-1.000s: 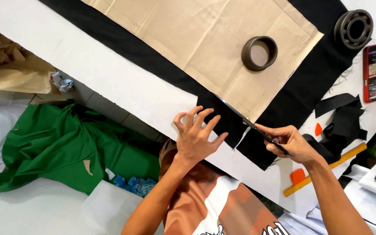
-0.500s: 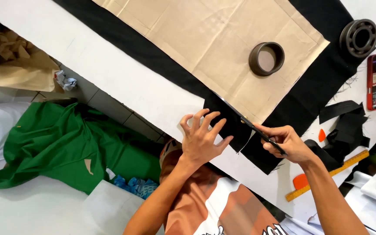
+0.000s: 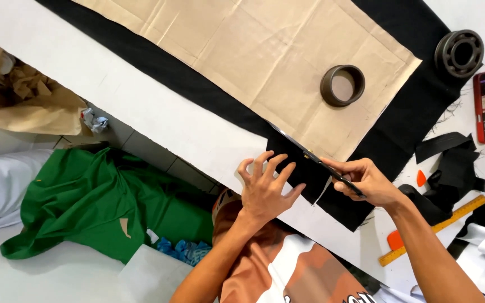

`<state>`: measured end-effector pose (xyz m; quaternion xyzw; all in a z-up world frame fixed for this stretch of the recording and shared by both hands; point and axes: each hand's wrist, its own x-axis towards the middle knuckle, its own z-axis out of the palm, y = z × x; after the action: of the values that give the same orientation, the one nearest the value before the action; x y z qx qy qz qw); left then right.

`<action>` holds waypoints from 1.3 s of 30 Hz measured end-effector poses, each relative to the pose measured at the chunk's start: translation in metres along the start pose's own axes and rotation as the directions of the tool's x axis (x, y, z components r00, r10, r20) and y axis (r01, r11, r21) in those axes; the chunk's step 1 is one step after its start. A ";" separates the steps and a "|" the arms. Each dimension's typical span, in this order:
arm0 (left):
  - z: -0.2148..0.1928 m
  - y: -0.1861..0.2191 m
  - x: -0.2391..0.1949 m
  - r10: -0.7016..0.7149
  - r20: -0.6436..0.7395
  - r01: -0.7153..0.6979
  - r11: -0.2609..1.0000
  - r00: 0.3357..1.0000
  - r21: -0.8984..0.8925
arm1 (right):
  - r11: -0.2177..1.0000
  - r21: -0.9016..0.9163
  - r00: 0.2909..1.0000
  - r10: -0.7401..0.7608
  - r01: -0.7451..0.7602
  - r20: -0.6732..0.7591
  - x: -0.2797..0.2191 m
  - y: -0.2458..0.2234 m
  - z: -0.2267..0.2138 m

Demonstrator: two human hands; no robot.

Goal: Marking fabric using a paper pattern and ruler, then cutting the fabric along the lines with scissors.

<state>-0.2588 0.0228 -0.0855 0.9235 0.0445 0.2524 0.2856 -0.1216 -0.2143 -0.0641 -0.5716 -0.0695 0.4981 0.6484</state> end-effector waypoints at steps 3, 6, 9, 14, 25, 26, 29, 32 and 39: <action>0.001 0.001 0.000 -0.005 -0.012 0.005 1.000 1.000 -0.001 | 1.000 0.009 1.000 -0.013 0.014 -0.011 0.007 0.005 -0.005; 0.003 0.001 -0.001 -0.013 -0.015 0.012 1.000 1.000 -0.003 | 1.000 0.018 1.000 -0.022 0.022 -0.011 0.017 0.001 0.003; 0.003 0.001 -0.002 -0.013 -0.020 0.013 1.000 1.000 -0.003 | 1.000 -0.001 1.000 -0.021 0.021 -0.001 0.024 -0.001 0.007; 0.001 0.001 0.000 -0.013 -0.036 0.012 1.000 0.999 -0.017 | 1.000 0.011 1.000 0.021 -0.021 0.016 0.025 -0.008 0.011; 0.000 -0.001 0.000 -0.010 -0.050 0.009 1.000 0.999 -0.024 | 1.000 0.005 0.999 -0.005 0.005 0.053 0.052 -0.019 0.023; 0.000 -0.001 0.000 -0.004 -0.038 0.003 1.000 0.999 -0.030 | 1.000 0.011 0.998 0.006 -0.006 0.059 0.054 -0.022 0.027; 0.001 -0.001 -0.001 0.003 -0.048 -0.004 1.000 0.999 -0.020 | 1.000 -0.001 0.998 0.005 -0.005 0.064 0.053 -0.024 0.028; 0.005 -0.003 -0.001 0.012 -0.062 -0.013 1.000 0.998 -0.022 | 1.000 -0.020 0.997 -0.005 0.006 0.071 0.055 -0.017 0.017; 0.002 -0.002 -0.004 0.027 -0.053 -0.028 0.999 0.998 -0.022 | 0.994 -0.108 0.999 -0.009 0.004 -0.053 0.052 -0.015 0.019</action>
<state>-0.2611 0.0230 -0.0899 0.9137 0.0366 0.2811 0.2913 -0.0998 -0.1619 -0.0709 -0.6184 -0.0808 0.4762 0.6199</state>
